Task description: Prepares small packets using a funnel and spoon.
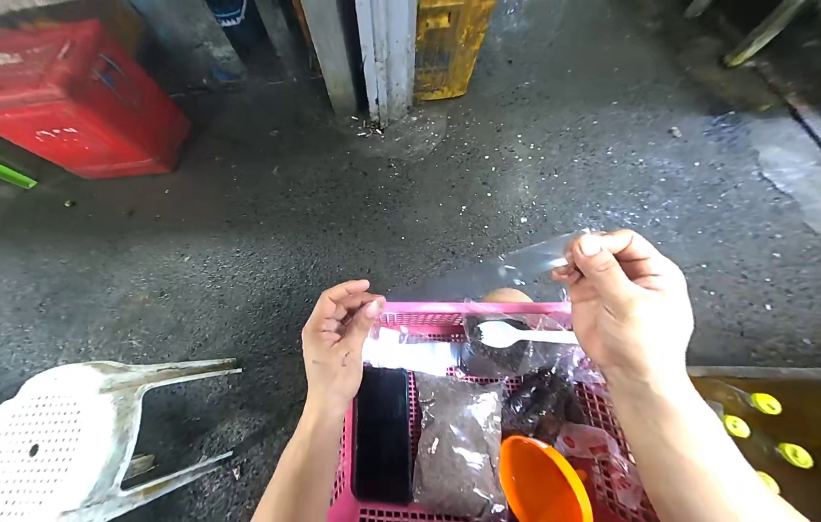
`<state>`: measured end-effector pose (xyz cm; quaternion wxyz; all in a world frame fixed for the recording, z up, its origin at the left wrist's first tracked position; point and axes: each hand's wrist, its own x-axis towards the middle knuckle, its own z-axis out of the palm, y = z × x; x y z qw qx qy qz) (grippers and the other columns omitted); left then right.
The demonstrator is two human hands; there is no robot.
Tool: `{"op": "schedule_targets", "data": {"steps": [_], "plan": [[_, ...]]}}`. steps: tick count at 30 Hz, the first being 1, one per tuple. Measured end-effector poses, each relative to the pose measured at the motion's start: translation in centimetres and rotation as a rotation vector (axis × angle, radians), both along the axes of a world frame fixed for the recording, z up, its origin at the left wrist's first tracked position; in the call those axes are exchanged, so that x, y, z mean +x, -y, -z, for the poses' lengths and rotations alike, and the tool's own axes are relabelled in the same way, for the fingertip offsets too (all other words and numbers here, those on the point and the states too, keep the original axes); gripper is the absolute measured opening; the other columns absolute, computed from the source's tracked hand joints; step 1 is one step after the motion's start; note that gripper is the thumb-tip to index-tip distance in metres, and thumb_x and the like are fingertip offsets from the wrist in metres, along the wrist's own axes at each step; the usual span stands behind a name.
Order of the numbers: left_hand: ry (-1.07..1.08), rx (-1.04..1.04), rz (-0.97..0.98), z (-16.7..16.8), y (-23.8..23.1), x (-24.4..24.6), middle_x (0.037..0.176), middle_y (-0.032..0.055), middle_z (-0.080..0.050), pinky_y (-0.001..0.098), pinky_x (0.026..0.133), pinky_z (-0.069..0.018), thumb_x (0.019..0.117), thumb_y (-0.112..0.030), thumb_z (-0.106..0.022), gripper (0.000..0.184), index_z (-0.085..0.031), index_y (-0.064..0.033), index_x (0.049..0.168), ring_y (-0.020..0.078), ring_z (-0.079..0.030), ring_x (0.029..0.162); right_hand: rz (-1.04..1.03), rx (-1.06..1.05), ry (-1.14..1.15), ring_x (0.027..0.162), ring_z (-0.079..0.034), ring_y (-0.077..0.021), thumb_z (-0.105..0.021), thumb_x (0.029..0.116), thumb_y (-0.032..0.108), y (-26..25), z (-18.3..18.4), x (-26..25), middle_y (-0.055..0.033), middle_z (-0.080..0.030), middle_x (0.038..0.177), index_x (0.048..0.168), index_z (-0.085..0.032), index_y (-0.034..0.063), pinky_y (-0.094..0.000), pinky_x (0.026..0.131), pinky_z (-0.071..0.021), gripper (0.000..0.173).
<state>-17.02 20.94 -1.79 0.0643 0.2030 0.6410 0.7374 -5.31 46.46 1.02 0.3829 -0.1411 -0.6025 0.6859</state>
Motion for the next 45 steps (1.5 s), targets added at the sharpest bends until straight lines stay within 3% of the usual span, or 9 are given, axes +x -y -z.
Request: {"op": "schedule_targets", "data": {"steps": [4,8,16,22,27,32,35,38,45], "plan": [[-0.057,-0.068,-0.008,-0.3,-0.1,0.7,0.093,0.0049,-0.078,0.0294,0.081,-0.0627,0.0905,-0.002,-0.074,0.036,-0.061,0.002,0.124,0.0128,-0.075,0.085,0.041,0.479,0.266,0.088,-0.066,-0.0012,-0.068,0.0971,0.036,-0.4,-0.2,0.4,0.0078,-0.068,0.1,0.109,-0.064,0.0172,-0.0205,0.079,-0.0573,0.023],[-0.213,-0.123,0.163,0.2,-0.5,2.0,0.093,0.0015,-0.078,0.0274,0.081,-0.0626,0.089,-0.01,-0.078,0.042,-0.063,0.0027,0.125,0.0097,-0.074,0.085,0.111,0.828,0.177,0.121,-0.059,-0.0157,-0.071,0.0929,0.043,-0.1,-1.5,1.3,-0.0071,-0.059,0.132,0.138,-0.052,0.0099,-0.0379,0.102,-0.0507,0.059],[-0.314,-0.067,0.336,0.4,-0.8,2.8,0.089,0.0,-0.076,0.0248,0.079,-0.0622,0.0938,-0.02,-0.075,0.035,-0.066,-0.0047,0.124,0.0059,-0.073,0.081,-0.477,0.985,0.239,0.134,-0.055,-0.0204,-0.067,0.098,0.042,5.5,0.8,0.9,-0.004,-0.07,0.128,0.128,-0.067,0.0099,-0.0365,0.113,-0.0437,0.044],[-0.331,0.028,0.28,0.5,-0.4,2.6,0.093,-0.0015,-0.077,0.0241,0.082,-0.0618,0.0904,-0.019,-0.079,0.037,-0.065,-0.0102,0.124,0.0068,-0.074,0.086,-0.441,0.846,0.263,0.118,-0.063,-0.01,-0.068,0.0985,0.029,5.7,0.8,0.7,0.0055,-0.075,0.097,0.095,-0.076,0.0161,-0.0288,0.106,-0.0454,0.016],[-0.207,0.163,0.383,0.2,-0.6,2.1,0.111,-0.003,-0.075,0.0261,0.091,-0.0572,0.0868,-0.045,-0.079,0.055,-0.066,-0.016,0.132,0.0083,-0.07,0.102,-0.393,0.364,0.069,0.115,-0.068,-0.016,-0.077,0.0926,0.018,7.2,-0.3,1.2,-0.0007,-0.075,0.103,0.095,-0.073,0.0108,-0.0403,0.113,-0.0482,0.009],[-0.161,0.297,0.531,0.1,-0.8,2.8,0.141,0.0064,-0.063,0.0368,0.111,-0.0483,0.0938,-0.041,-0.073,0.044,-0.072,-0.013,0.127,0.0194,-0.057,0.133,-0.531,0.054,0.035,0.095,-0.069,-0.0068,-0.075,0.0923,0.011,9.9,-0.4,1.5,0.0004,-0.072,0.096,0.098,-0.066,0.0091,-0.0238,0.086,-0.0583,0.011],[-0.169,0.21,0.463,0.0,-0.8,3.2,0.131,0.0077,-0.069,0.0359,0.11,-0.0487,0.1012,-0.03,-0.065,0.027,-0.076,-0.0089,0.115,0.0196,-0.06,0.128,-0.602,0.003,0.2,0.09,-0.068,-0.0048,-0.075,0.0921,0.015,10.5,0.9,1.2,0.002,-0.071,0.094,0.101,-0.067,0.0057,-0.0233,0.085,-0.0583,0.016],[-0.077,0.08,0.303,-0.1,-1.0,3.4,0.115,0.0067,-0.076,0.0328,0.099,-0.0569,0.1021,-0.021,-0.064,0.022,-0.078,-0.0048,0.106,0.0154,-0.07,0.112,-0.678,0.186,0.361,0.108,-0.066,-0.0034,-0.078,0.0908,0.025,9.9,1.1,1.3,0.001,-0.07,0.112,0.12,-0.064,0.0048,-0.0241,0.097,-0.0559,0.038],[-0.041,0.021,0.216,0.1,-0.8,2.8,0.096,0.0052,-0.078,0.0285,0.09,-0.0602,0.0908,-0.016,-0.078,0.012,-0.079,-0.0043,0.092,0.0126,-0.074,0.097,-0.395,0.43,0.187,0.109,-0.068,-0.0168,-0.075,0.0929,0.021,8.0,0.8,0.9,-0.0074,-0.068,0.122,0.124,-0.061,0.0034,-0.0332,0.094,-0.0605,0.038]]}}
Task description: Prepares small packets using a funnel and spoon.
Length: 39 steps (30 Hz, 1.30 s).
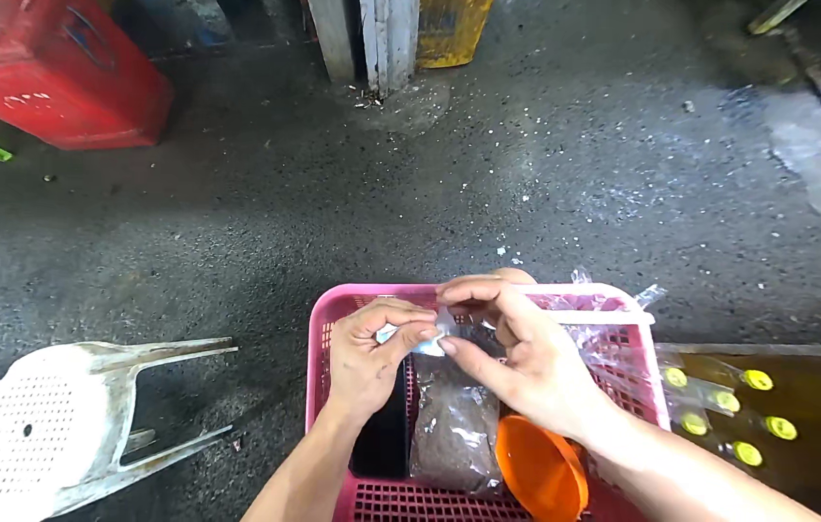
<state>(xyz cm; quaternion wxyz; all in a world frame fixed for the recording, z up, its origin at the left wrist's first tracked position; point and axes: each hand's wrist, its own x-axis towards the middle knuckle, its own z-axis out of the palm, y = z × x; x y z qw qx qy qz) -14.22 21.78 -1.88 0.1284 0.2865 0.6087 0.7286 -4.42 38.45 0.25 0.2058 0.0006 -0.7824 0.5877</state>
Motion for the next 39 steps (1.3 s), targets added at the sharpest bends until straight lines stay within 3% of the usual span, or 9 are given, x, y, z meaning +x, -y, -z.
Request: {"op": "schedule_targets", "data": {"steps": [6,9,12,16,21,25,31,35,39], "plan": [[-0.313,-0.366,0.006,0.5,-0.1,0.8,0.087,-0.0015,-0.076,0.0229,0.085,-0.0565,0.0889,-0.023,-0.077,0.014,-0.078,-0.0096,0.083,0.0042,-0.07,0.09,-0.071,0.215,-0.015,0.112,-0.065,-0.0092,-0.073,0.0958,0.027,-0.2,-0.2,0.1,-0.0048,-0.069,0.121,0.118,-0.074,0.0091,-0.0253,0.095,-0.0566,0.029],[-0.407,-0.461,-0.018,0.8,-0.4,1.3,0.079,0.0012,-0.072,0.0254,0.081,-0.054,0.087,-0.019,-0.073,0.019,-0.069,-0.0084,0.071,0.0068,-0.069,0.084,-0.042,0.283,0.02,0.108,-0.066,-0.008,-0.069,0.0974,0.019,-0.2,0.3,0.2,-0.0012,-0.073,0.11,0.102,-0.078,0.0109,-0.0237,0.094,-0.0557,0.013],[-0.327,-0.397,-0.001,0.4,-0.4,1.2,0.088,-0.0007,-0.075,0.0229,0.084,-0.0561,0.0907,-0.022,-0.075,0.017,-0.075,-0.0085,0.08,0.0034,-0.07,0.089,0.006,0.199,0.017,0.097,-0.068,-0.0048,-0.068,0.0978,0.017,-0.7,0.1,0.1,0.0012,-0.073,0.1,0.096,-0.075,0.0086,-0.0209,0.086,-0.0578,0.011],[-0.251,-0.249,0.059,0.4,-0.4,0.8,0.101,0.0008,-0.076,0.0254,0.09,-0.0586,0.1001,-0.02,-0.066,0.017,-0.076,-0.0056,0.099,0.0055,-0.071,0.098,0.05,0.02,0.065,0.08,-0.067,-0.0033,-0.069,0.0985,0.018,-1.3,-0.3,0.1,0.0042,-0.071,0.091,0.101,-0.07,0.0103,-0.0183,0.072,-0.0585,0.008],[-0.279,-0.256,0.062,0.4,-0.4,0.7,0.099,-0.0001,-0.076,0.0247,0.092,-0.0566,0.1031,-0.022,-0.062,0.023,-0.076,-0.0051,0.097,0.0039,-0.069,0.099,-0.042,-0.079,0.062,0.085,-0.069,-0.0088,-0.072,0.0962,0.016,-1.4,-0.2,-0.1,0.0005,-0.072,0.097,0.125,-0.068,0.0059,-0.0234,0.079,-0.061,0.03],[-0.327,-0.285,0.054,0.4,-0.3,0.8,0.092,-0.0006,-0.075,0.0269,0.093,-0.055,0.1025,-0.024,-0.063,0.023,-0.074,-0.0064,0.092,0.0056,-0.069,0.097,0.012,0.009,0.078,0.085,-0.068,-0.0047,-0.073,0.0955,0.02,-1.5,-0.1,0.0,0.0038,-0.072,0.095,0.096,-0.079,0.0112,-0.0189,0.075,-0.059,0.011],[-0.339,-0.251,0.125,0.3,-0.4,0.8,0.09,-0.0014,-0.075,0.0298,0.095,-0.054,0.1037,-0.028,-0.061,0.026,-0.073,-0.0073,0.093,0.006,-0.069,0.093,0.049,0.049,0.071,0.07,-0.057,0.0023,-0.069,0.0986,0.03,-1.6,0.3,-0.2,0.0066,-0.063,0.077,0.078,-0.069,0.0111,-0.0131,0.061,-0.0467,0.028],[-0.268,-0.2,0.099,0.4,-0.3,0.6,0.093,0.0016,-0.075,0.028,0.086,-0.0599,0.1012,-0.023,-0.066,0.02,-0.074,-0.0051,0.096,0.0082,-0.071,0.091,0.002,0.032,0.024,0.09,-0.066,-0.0046,-0.069,0.0983,0.019,-1.9,-0.2,-0.2,0.0048,-0.071,0.097,0.099,-0.077,0.012,-0.0191,0.078,-0.0565,0.01],[-0.189,-0.129,0.058,0.4,0.0,0.5,0.094,0.0017,-0.075,0.0288,0.087,-0.0607,0.0925,-0.016,-0.076,0.009,-0.076,-0.0066,0.093,0.0111,-0.072,0.094,0.024,0.1,-0.086,0.091,-0.067,-0.0085,-0.069,0.0985,0.023,-4.1,-2.3,0.7,0.0011,-0.069,0.11,0.118,-0.073,0.0099,-0.026,0.078,-0.0608,0.024]]}}
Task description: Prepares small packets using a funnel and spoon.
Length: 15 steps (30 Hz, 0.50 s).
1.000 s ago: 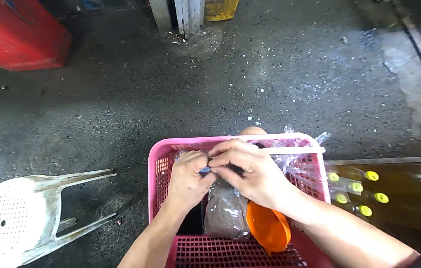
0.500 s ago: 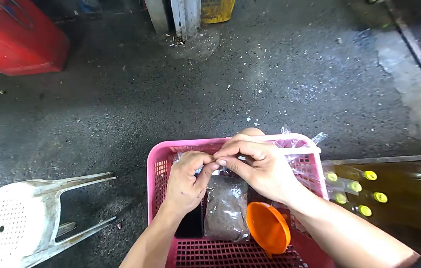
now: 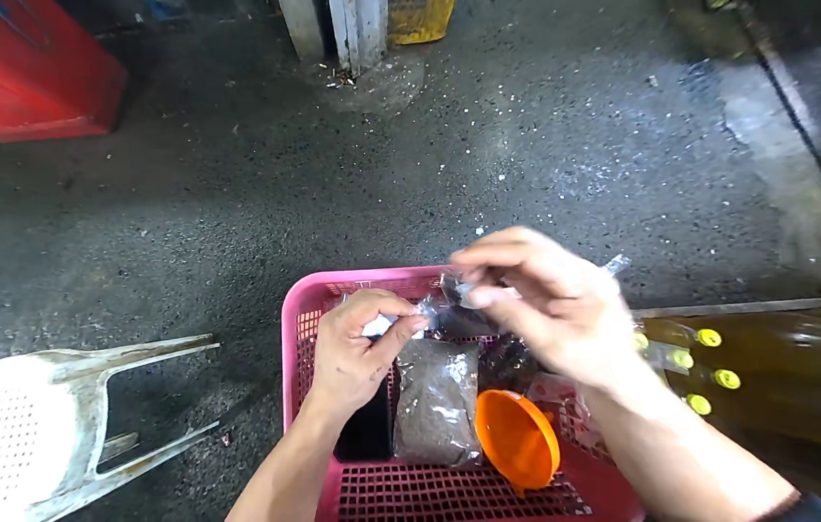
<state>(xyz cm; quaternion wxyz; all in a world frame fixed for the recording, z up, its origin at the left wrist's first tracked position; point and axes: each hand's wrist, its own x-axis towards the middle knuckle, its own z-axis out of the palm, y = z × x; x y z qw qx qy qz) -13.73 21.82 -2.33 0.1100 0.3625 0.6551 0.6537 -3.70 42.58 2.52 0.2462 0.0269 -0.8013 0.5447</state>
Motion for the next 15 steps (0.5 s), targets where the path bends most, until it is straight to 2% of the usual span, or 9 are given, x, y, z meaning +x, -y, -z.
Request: {"op": "schedule_targets", "data": {"steps": [3,4,6,8,10,11,13,14,15], "plan": [[0.028,0.029,-0.025,0.2,0.2,-0.1,0.092,-0.0013,-0.073,0.0279,0.086,-0.0595,0.0874,-0.021,-0.082,0.013,-0.073,-0.0117,0.089,0.0105,-0.07,0.093,0.069,0.244,0.013,0.105,-0.066,-0.0107,-0.07,0.0975,0.033,-4.3,-2.6,2.3,0.0012,-0.067,0.121,0.124,-0.071,0.013,-0.029,0.088,-0.0594,0.033],[0.029,0.027,-0.033,0.2,0.2,-0.1,0.091,-0.0029,-0.071,0.0264,0.084,-0.0591,0.0868,-0.024,-0.083,0.016,-0.071,-0.0137,0.088,0.0089,-0.069,0.091,0.087,0.313,0.046,0.11,-0.065,-0.0114,-0.072,0.0958,0.035,-5.6,-3.1,3.1,0.0011,-0.068,0.122,0.123,-0.072,0.0142,-0.03,0.092,-0.058,0.034],[0.034,0.014,-0.044,0.2,0.0,-0.2,0.091,-0.0043,-0.07,0.0253,0.082,-0.0591,0.0874,-0.026,-0.082,0.017,-0.069,-0.0154,0.088,0.0077,-0.069,0.09,0.142,0.447,0.159,0.111,-0.065,-0.0096,-0.075,0.0909,0.042,-7.4,-3.2,4.5,0.0017,-0.069,0.117,0.116,-0.074,0.0157,-0.0298,0.094,-0.0563,0.036],[0.035,-0.007,-0.046,0.2,-0.2,-0.4,0.095,-0.0019,-0.073,0.0287,0.085,-0.0604,0.0921,-0.022,-0.077,0.01,-0.072,-0.0128,0.092,0.0103,-0.07,0.093,0.142,0.565,0.332,0.104,-0.065,-0.0093,-0.074,0.0864,0.054,-8.2,-2.3,5.3,0.0038,-0.07,0.11,0.112,-0.075,0.0191,-0.0338,0.089,-0.055,0.043],[0.008,-0.052,-0.061,0.1,-0.5,-0.5,0.099,-0.0014,-0.074,0.0287,0.086,-0.0611,0.0963,-0.016,-0.071,0.007,-0.074,-0.0106,0.098,0.0096,-0.071,0.095,0.109,0.608,0.474,0.092,-0.067,-0.0079,-0.071,0.0855,0.057,-8.4,-1.1,5.5,0.0077,-0.071,0.101,0.111,-0.075,0.024,-0.0375,0.078,-0.0589,0.042],[-0.003,-0.069,-0.067,0.1,-0.5,-0.5,0.101,-0.0015,-0.075,0.0283,0.087,-0.061,0.0974,-0.014,-0.069,0.009,-0.075,-0.0098,0.102,0.009,-0.071,0.096,0.09,0.601,0.508,0.086,-0.068,-0.0047,-0.07,0.087,0.055,-8.3,-0.9,5.5,0.0103,-0.072,0.098,0.111,-0.075,0.0263,-0.0356,0.074,-0.0604,0.038],[-0.008,-0.081,-0.068,0.1,-0.6,-0.4,0.105,-0.0001,-0.075,0.0296,0.089,-0.0611,0.0995,-0.014,-0.066,0.014,-0.075,-0.0081,0.11,0.0104,-0.072,0.097,0.092,0.567,0.497,0.072,-0.065,0.0006,-0.068,0.0905,0.047,-8.0,-1.0,5.3,0.0133,-0.071,0.087,0.107,-0.074,0.0272,-0.0279,0.062,-0.0576,0.026],[-0.009,-0.079,-0.065,0.2,-0.6,-0.4,0.106,0.0006,-0.075,0.0303,0.089,-0.0615,0.1002,-0.014,-0.065,0.017,-0.074,-0.0071,0.113,0.0111,-0.072,0.096,0.105,0.55,0.465,0.068,-0.063,0.0037,-0.068,0.0916,0.045,-7.8,-1.3,5.1,0.0146,-0.07,0.084,0.104,-0.075,0.0271,-0.0224,0.059,-0.0543,0.023],[-0.006,-0.075,-0.065,0.2,-0.6,-0.3,0.106,0.0008,-0.075,0.0303,0.089,-0.0614,0.1004,-0.014,-0.065,0.017,-0.074,-0.0068,0.113,0.0111,-0.072,0.096,0.113,0.532,0.425,0.069,-0.062,0.0062,-0.068,0.0922,0.043,-7.7,-1.4,4.8,0.0156,-0.07,0.085,0.104,-0.075,0.0267,-0.0177,0.059,-0.0534,0.021]]}}
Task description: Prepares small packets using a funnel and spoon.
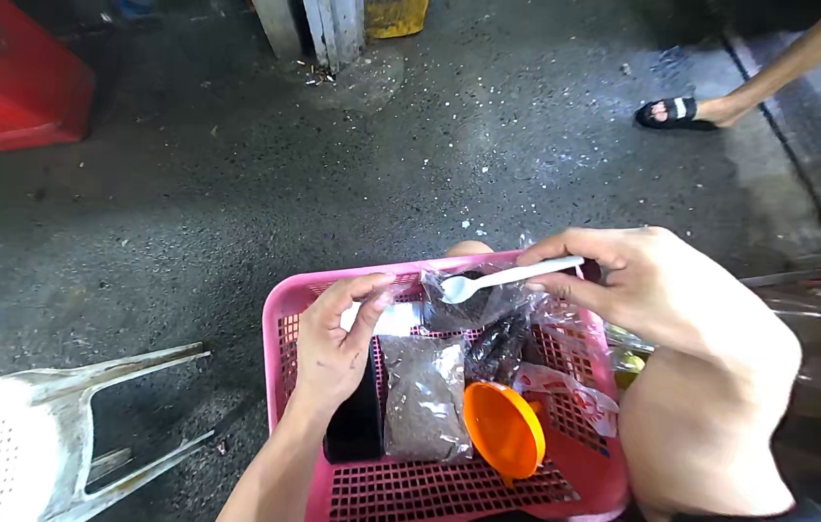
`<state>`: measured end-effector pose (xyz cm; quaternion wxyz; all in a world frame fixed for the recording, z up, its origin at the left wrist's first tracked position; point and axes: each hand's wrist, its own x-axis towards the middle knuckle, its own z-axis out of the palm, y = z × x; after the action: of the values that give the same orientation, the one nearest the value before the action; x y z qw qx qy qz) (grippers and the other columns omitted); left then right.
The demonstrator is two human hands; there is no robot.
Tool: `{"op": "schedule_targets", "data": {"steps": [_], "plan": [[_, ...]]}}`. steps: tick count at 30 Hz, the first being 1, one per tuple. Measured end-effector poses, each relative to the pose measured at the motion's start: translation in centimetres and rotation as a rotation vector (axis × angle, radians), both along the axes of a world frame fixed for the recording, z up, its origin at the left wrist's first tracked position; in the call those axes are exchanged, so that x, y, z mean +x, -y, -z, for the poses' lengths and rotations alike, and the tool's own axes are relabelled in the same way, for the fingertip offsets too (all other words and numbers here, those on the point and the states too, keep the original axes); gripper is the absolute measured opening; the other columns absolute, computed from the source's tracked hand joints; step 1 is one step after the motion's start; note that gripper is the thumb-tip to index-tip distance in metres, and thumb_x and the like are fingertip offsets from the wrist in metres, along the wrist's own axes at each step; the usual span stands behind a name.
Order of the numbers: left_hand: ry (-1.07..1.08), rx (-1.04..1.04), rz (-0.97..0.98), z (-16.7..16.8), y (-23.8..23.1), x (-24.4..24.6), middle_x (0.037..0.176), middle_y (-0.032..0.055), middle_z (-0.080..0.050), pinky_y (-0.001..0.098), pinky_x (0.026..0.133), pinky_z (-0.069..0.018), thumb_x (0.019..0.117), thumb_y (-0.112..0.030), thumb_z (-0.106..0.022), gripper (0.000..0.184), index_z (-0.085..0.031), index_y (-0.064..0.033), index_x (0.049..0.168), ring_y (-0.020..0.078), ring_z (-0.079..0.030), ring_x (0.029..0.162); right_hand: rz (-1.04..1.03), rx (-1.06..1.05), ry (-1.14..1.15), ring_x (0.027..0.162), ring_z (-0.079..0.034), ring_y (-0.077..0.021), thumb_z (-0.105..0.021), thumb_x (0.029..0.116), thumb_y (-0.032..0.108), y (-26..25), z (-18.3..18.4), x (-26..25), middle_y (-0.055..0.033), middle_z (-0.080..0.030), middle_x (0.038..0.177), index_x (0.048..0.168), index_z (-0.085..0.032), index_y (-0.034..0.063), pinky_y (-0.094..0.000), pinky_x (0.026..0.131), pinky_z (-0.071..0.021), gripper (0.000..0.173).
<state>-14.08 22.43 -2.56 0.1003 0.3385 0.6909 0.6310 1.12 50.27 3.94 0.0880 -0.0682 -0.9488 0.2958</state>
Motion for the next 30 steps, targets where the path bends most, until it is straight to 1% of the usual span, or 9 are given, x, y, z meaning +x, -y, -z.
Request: {"op": "schedule_targets", "data": {"steps": [2,6,11,13,17,19,22,25,30], "plan": [[0.006,0.007,-0.007,0.0,0.2,-0.1,0.102,0.0,-0.074,0.0299,0.087,-0.0612,0.0991,-0.017,-0.068,0.014,-0.075,-0.0084,0.107,0.011,-0.071,0.094,0.007,-0.029,-0.056,0.078,-0.066,0.0056,-0.071,0.091,0.043,0.3,-0.2,-0.7,0.0147,-0.072,0.094,0.11,-0.074,0.0255,-0.0164,0.068,-0.0574,0.026],[0.046,0.001,-0.017,-0.1,0.9,-0.2,0.1,-0.0021,-0.073,0.0297,0.084,-0.0609,0.0906,-0.02,-0.078,0.009,-0.075,-0.0143,0.097,0.0113,-0.07,0.095,0.067,0.053,-0.119,0.096,-0.067,-0.0133,-0.07,0.0935,0.047,0.1,-2.1,-0.1,-0.0039,-0.069,0.113,0.127,-0.068,0.012,-0.0351,0.083,-0.0576,0.048],[0.041,0.023,0.046,-0.2,1.3,0.1,0.102,-0.0056,-0.071,0.0277,0.085,-0.0602,0.0856,-0.015,-0.082,0.015,-0.071,-0.0177,0.095,0.0097,-0.07,0.097,-0.214,-0.026,-0.088,0.095,-0.066,-0.0019,-0.071,0.0936,0.049,2.0,-5.1,3.7,0.0082,-0.07,0.101,0.103,-0.074,0.0179,-0.0221,0.081,-0.0583,0.033],[0.033,0.036,0.064,-0.4,1.3,0.2,0.101,-0.0073,-0.071,0.0264,0.085,-0.0601,0.0842,-0.015,-0.083,0.018,-0.069,-0.0193,0.094,0.0083,-0.069,0.097,-0.295,0.01,0.089,0.089,-0.064,0.0023,-0.06,0.0975,0.057,3.6,-3.7,4.9,0.0112,-0.07,0.096,0.107,-0.074,0.0213,-0.0201,0.077,-0.056,0.04],[0.04,0.047,0.083,-0.6,1.0,0.3,0.097,-0.0062,-0.072,0.0275,0.083,-0.0611,0.084,-0.016,-0.083,0.016,-0.071,-0.0179,0.093,0.0089,-0.07,0.092,-0.134,-0.037,0.576,0.092,-0.071,-0.0265,-0.072,0.086,0.061,6.2,1.0,5.7,-0.0082,-0.073,0.108,0.129,-0.066,0.0126,-0.0549,0.081,-0.0584,0.065],[0.028,0.031,0.084,-0.7,1.1,0.3,0.096,-0.0043,-0.073,0.0271,0.082,-0.0615,0.085,-0.016,-0.082,0.013,-0.073,-0.0145,0.094,0.0092,-0.071,0.091,-0.067,-0.082,0.762,0.098,-0.071,-0.0332,-0.077,0.0858,0.055,7.0,2.6,5.6,-0.0118,-0.073,0.112,0.137,-0.062,0.013,-0.0618,0.088,-0.0543,0.068],[0.016,0.023,0.113,-0.6,1.2,0.3,0.098,-0.0005,-0.075,0.029,0.084,-0.0619,0.0879,-0.014,-0.08,0.011,-0.076,-0.0096,0.097,0.0115,-0.072,0.092,-0.069,-0.047,0.766,0.092,-0.072,-0.0317,-0.064,0.0983,0.038,7.4,3.6,6.0,-0.01,-0.075,0.1,0.127,-0.069,0.0152,-0.0588,0.083,-0.0554,0.036],[0.015,0.034,0.129,-0.6,1.1,0.5,0.099,0.0012,-0.077,0.0301,0.085,-0.0626,0.0878,-0.013,-0.08,0.012,-0.078,-0.0079,0.098,0.0128,-0.073,0.094,-0.042,0.026,0.5,0.075,-0.072,-0.0259,-0.055,0.0981,0.024,6.4,2.8,6.7,-0.007,-0.073,0.083,0.109,-0.074,0.0143,-0.0527,0.067,-0.0582,0.024],[-0.023,0.034,0.131,-0.6,1.3,0.9,0.1,0.0016,-0.077,0.0283,0.085,-0.0624,0.0882,-0.014,-0.08,0.012,-0.078,-0.0068,0.098,0.0114,-0.073,0.094,0.061,-0.304,-0.076,0.072,-0.062,0.007,-0.057,0.1025,0.029,4.6,-2.0,6.0,0.0128,-0.07,0.086,0.111,-0.074,0.0207,-0.0121,0.063,-0.054,0.021]]}}
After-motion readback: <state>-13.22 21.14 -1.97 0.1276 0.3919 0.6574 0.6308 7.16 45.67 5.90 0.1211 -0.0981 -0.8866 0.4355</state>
